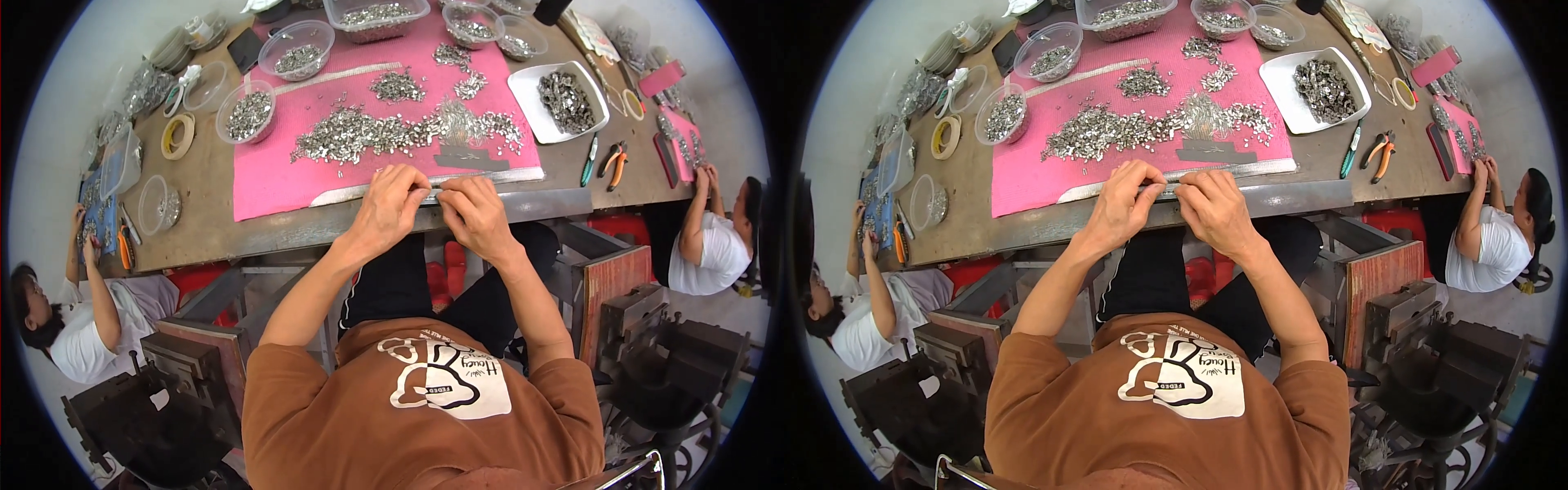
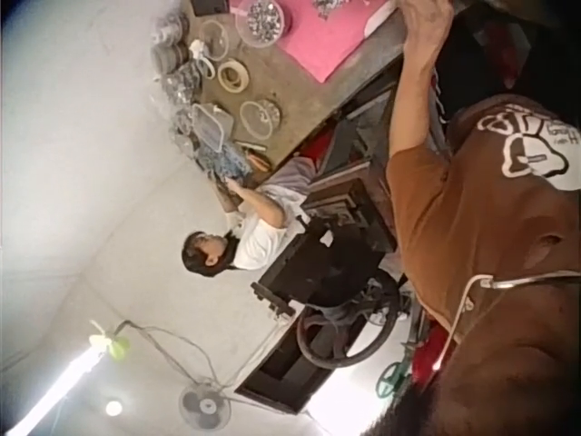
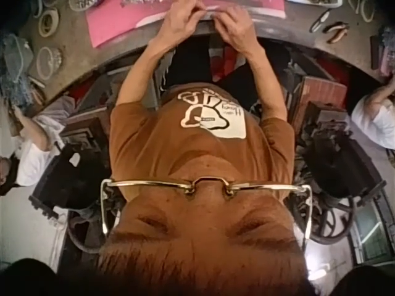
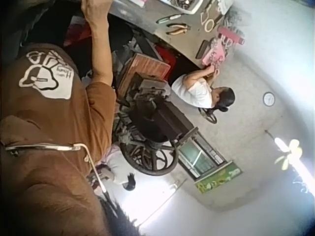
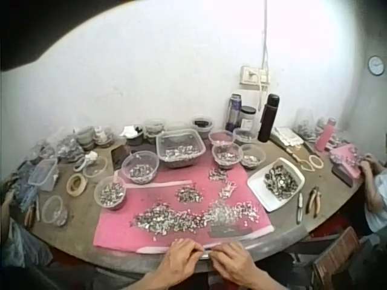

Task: The person sorts small metal parts by hand, placing them into a metal tray.

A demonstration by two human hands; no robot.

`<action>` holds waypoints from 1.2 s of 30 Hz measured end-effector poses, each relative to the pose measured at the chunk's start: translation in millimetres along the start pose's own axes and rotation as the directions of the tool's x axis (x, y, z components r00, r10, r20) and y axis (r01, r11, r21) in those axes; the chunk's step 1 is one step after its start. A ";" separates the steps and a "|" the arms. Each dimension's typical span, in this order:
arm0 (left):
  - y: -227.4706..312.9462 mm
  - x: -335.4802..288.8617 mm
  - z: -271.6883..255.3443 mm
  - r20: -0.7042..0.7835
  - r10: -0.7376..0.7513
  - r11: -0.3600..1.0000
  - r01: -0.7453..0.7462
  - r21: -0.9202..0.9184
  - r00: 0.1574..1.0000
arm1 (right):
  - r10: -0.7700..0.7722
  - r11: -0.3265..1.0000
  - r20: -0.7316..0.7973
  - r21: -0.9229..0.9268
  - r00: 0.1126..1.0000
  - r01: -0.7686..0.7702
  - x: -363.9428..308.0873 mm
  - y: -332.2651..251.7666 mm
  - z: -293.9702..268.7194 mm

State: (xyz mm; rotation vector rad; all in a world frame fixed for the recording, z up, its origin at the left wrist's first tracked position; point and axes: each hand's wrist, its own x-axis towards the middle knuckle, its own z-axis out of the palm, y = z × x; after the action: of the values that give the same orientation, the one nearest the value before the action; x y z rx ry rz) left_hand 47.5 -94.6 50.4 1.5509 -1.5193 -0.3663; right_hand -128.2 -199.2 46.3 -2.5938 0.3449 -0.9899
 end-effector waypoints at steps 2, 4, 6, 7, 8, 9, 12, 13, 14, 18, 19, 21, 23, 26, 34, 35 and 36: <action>-3.8 -2.0 5.8 -0.015 0.044 0.999 -0.044 0.023 0.999 | -0.014 1.000 -0.015 0.009 1.000 0.014 -4.6 4.4 2.1; -5.3 -2.9 9.0 -0.029 0.088 0.995 -0.087 0.047 0.996 | 0.192 0.940 -0.057 0.298 0.980 -0.167 -10.5 9.3 3.3; -5.3 -3.1 10.6 -0.029 0.120 0.988 -0.117 0.098 0.992 | 0.347 0.875 -0.030 0.369 0.937 -0.312 -16.2 10.8 0.6; -4.9 -2.9 11.4 -0.028 0.122 0.988 -0.118 0.098 0.992 | 0.490 0.784 0.008 0.433 0.872 -0.445 -18.9 12.1 -0.9; -4.4 -2.6 12.2 -0.032 0.129 0.986 -0.124 0.115 0.991 | 0.474 0.793 -0.039 0.454 0.880 -0.407 -22.9 17.8 2.9; -4.1 -2.5 12.7 -0.036 0.136 0.983 -0.130 0.132 0.990 | 0.474 0.793 -0.041 0.454 0.880 -0.406 -24.4 19.9 4.4; -4.0 -2.6 15.0 -0.044 0.158 0.974 -0.149 0.172 0.986 | 0.481 0.784 -0.058 0.474 0.875 -0.400 -25.8 22.0 4.4; -4.4 -3.0 15.7 -0.043 0.161 0.973 -0.151 0.173 0.986 | 0.488 0.777 -0.046 0.478 0.872 -0.410 -25.4 21.4 3.2; -4.8 -3.5 16.5 -0.051 0.190 0.965 -0.177 0.195 0.980 | 0.494 0.770 -0.034 0.481 0.869 -0.419 -25.2 20.8 2.2; -1.5 -5.3 16.0 -0.069 0.260 0.939 -0.235 0.250 0.963 | 0.469 0.786 -0.044 0.476 0.882 -0.394 -23.8 17.8 0.0; -0.7 -6.2 16.1 -0.069 0.264 0.938 -0.240 0.249 0.962 | 0.468 0.788 -0.048 0.474 0.882 -0.392 -24.4 17.7 -0.4; -0.1 -7.6 16.5 -0.068 0.278 0.924 -0.248 0.290 0.958 | 0.461 0.777 -0.003 0.483 0.887 -0.402 -25.9 18.2 -1.0; -0.5 -7.7 14.7 -0.060 0.282 0.926 -0.255 0.277 0.958 | 0.466 0.775 -0.007 0.486 0.885 -0.405 -24.7 19.4 -3.7; -4.0 -8.4 11.2 -0.061 0.318 0.913 -0.289 0.287 0.946 | 0.397 0.878 -0.099 0.331 0.913 -0.346 -18.7 24.5 -12.3; -20.8 61.3 24.5 0.104 0.281 0.894 -0.300 0.332 0.954 | 0.242 0.942 -0.066 -0.223 0.968 -0.251 -4.5 47.1 -15.1; -22.2 70.2 25.8 0.103 0.282 0.895 -0.300 0.330 0.954 | 0.242 0.941 -0.065 -0.225 0.968 -0.251 -6.7 49.0 -16.3; -21.4 78.1 26.4 0.180 0.255 0.886 -0.304 0.350 0.950 | 0.243 0.956 -0.075 -0.154 0.967 -0.252 -10.0 51.9 -17.7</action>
State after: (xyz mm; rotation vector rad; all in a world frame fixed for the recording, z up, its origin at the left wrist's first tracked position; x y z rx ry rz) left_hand 57.1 -179.3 48.9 1.5824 -1.9748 -0.0051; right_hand -152.8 -247.2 32.1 -2.5840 0.7744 -0.9815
